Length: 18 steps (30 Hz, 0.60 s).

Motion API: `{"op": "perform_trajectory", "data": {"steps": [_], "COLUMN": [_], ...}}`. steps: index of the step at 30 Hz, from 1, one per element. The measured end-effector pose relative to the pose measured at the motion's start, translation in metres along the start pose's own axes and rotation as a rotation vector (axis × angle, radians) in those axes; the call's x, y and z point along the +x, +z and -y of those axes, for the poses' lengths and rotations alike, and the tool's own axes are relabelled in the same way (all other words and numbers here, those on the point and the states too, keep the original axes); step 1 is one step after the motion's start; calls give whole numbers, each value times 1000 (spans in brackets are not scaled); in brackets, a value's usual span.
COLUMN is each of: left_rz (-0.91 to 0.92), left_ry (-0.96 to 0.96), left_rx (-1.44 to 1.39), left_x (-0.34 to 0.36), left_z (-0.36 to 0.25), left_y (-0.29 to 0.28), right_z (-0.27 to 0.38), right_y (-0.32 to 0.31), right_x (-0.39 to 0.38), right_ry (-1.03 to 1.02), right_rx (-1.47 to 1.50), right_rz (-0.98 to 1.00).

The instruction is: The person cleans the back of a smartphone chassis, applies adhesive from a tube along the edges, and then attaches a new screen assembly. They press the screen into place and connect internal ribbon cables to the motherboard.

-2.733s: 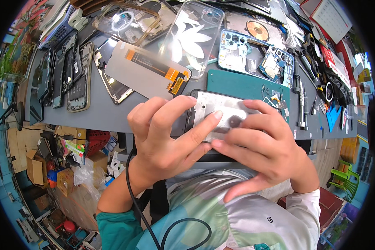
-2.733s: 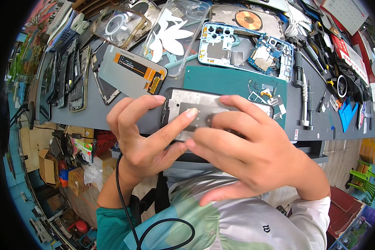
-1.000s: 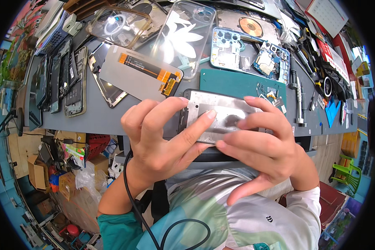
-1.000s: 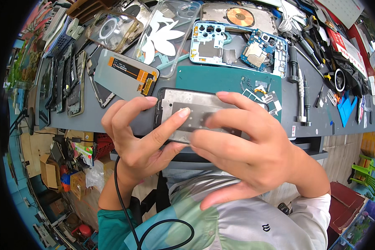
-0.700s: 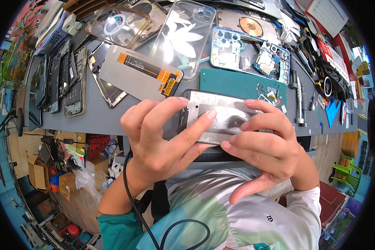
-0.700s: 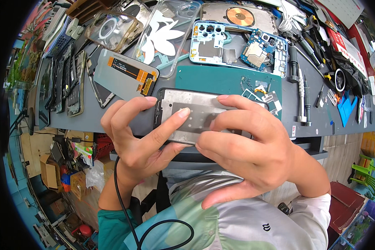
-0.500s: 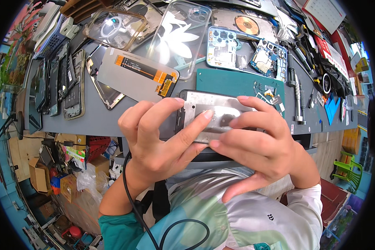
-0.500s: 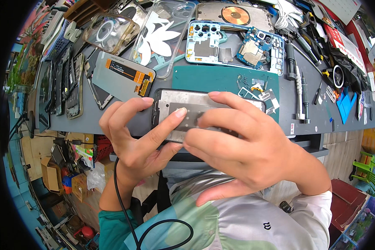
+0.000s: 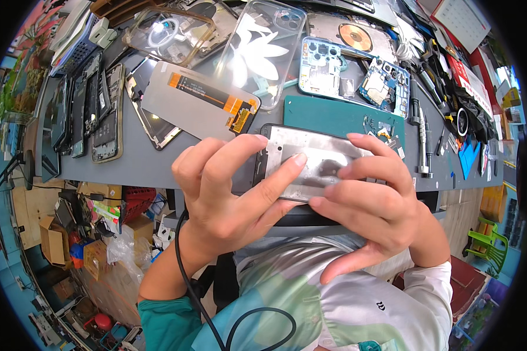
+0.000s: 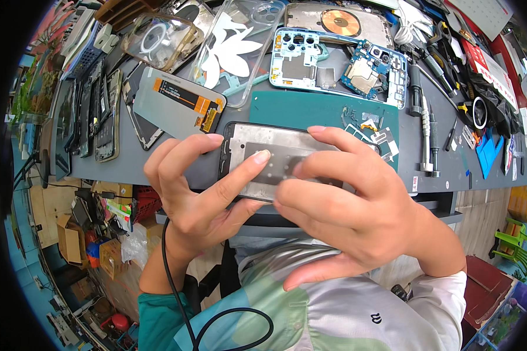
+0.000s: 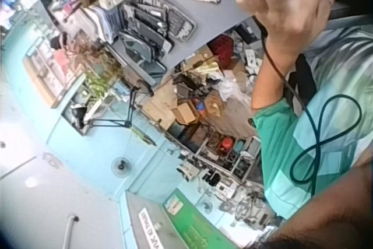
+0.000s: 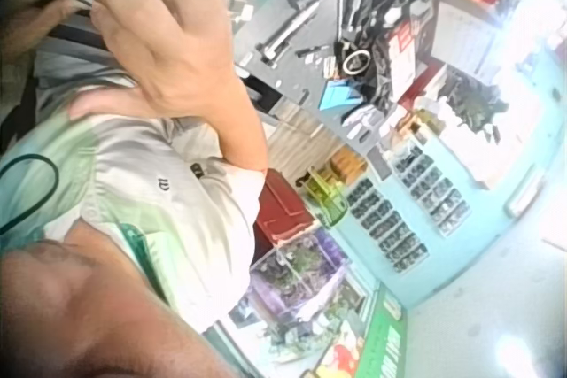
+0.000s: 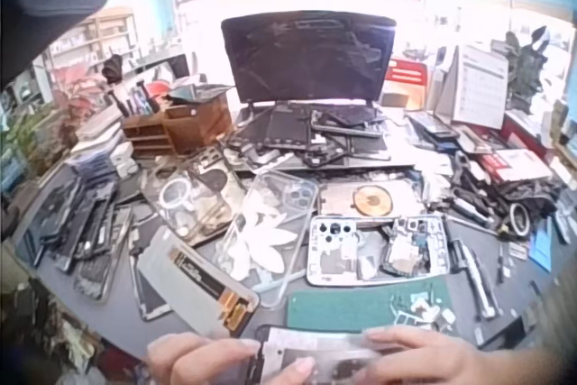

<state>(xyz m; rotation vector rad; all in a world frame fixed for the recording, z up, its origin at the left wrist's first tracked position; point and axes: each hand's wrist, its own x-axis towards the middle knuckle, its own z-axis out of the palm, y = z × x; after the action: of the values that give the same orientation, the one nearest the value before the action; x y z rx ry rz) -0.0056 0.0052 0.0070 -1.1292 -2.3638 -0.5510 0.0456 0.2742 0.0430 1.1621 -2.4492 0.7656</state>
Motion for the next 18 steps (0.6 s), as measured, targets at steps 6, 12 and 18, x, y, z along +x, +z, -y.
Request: {"op": "perform_trajectory", "data": {"steps": [6,12,18], "left_rz": [14,14,10], "left_ry": [-2,1,4], "left_rx": [17,16,14], "left_x": [1,1,1], "left_z": [-1,-1,0], "left_y": [-3,-2,-2], "right_z": [0,1,0], "right_y": [2,2,0], "right_x": [4,3,3], "right_ry": [-7,4,29], "right_rx": [-4,12,33], "right_rz": [13,-4,-12]}}
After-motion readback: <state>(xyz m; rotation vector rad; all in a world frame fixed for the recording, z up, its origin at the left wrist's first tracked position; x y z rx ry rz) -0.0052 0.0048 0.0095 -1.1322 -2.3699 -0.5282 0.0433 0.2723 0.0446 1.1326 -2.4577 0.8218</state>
